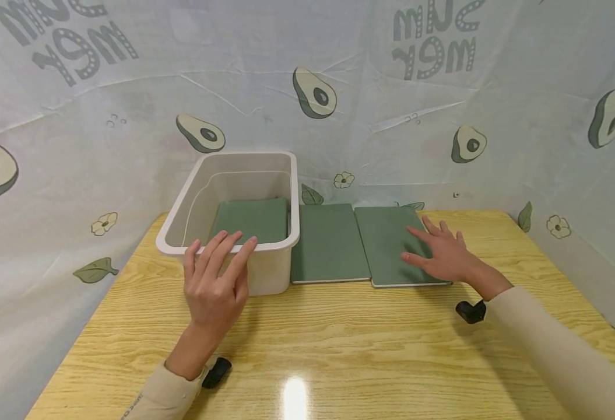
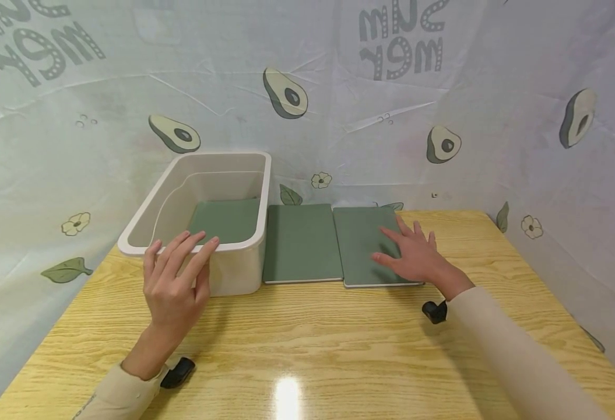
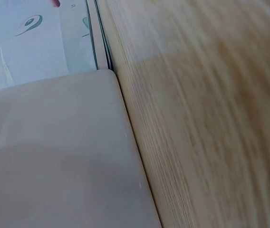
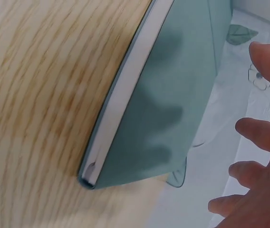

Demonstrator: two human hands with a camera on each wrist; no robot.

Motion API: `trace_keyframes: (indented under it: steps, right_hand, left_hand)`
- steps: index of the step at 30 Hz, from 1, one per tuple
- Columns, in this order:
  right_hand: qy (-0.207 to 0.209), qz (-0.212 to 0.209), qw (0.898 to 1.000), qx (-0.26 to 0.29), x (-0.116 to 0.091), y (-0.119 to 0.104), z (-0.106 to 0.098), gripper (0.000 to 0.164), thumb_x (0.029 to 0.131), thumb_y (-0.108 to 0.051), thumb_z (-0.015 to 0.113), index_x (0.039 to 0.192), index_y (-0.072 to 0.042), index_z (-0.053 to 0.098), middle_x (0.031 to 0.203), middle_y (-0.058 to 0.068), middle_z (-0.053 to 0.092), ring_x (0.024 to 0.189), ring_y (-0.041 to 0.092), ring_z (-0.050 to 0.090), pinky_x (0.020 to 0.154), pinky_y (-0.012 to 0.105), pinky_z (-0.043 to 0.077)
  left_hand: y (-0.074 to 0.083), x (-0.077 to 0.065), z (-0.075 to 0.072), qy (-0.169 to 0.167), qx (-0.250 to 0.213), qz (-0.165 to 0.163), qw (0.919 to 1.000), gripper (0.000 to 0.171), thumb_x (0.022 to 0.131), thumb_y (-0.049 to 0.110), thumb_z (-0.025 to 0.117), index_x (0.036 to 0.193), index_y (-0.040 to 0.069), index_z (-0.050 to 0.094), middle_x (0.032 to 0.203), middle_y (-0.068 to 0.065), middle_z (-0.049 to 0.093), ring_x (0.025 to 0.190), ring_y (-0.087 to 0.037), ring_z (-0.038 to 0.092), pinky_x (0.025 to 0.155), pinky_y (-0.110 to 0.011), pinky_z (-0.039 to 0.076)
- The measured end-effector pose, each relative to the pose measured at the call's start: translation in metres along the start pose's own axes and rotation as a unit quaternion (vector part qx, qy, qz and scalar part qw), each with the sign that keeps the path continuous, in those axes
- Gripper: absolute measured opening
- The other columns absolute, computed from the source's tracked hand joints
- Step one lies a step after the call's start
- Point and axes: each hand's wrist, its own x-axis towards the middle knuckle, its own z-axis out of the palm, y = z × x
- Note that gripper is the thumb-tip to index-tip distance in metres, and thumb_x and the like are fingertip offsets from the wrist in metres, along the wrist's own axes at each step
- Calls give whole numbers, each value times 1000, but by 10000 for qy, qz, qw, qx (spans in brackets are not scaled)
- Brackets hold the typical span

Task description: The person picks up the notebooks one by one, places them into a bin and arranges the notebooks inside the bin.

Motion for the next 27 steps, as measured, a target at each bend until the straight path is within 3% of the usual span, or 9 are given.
trace_keyframes:
  steps: [11, 21, 27]
  right_hand:
    - [-19, 143, 9999, -18, 0, 7, 11, 82, 104, -55, 58, 165, -5, 35, 170, 41, 13, 152, 73, 10, 111, 91, 10]
    - [-604, 396, 9966, 407, 0, 10, 31, 90, 104, -60, 54, 167, -2, 26, 168, 46, 3, 148, 78, 8, 109, 92, 16]
    - [-564, 415, 9967, 401, 0, 9, 36, 89, 105, -57, 55, 167, -1, 26, 168, 46, 2, 147, 79, 8, 112, 89, 19]
  left_hand:
    - [1, 1, 0, 14, 0, 0, 10000, 27, 96, 6, 64, 114, 12, 83, 114, -17, 80, 107, -42, 74, 109, -58, 45]
    - [1, 0, 0, 10, -24, 5, 10000, 27, 96, 6, 63, 114, 11, 83, 114, -18, 80, 107, -42, 74, 108, -59, 45]
    - [0, 0, 0, 28, -8, 13, 10000, 27, 96, 6, 63, 114, 11, 83, 113, -17, 80, 107, -42, 74, 108, -59, 45]
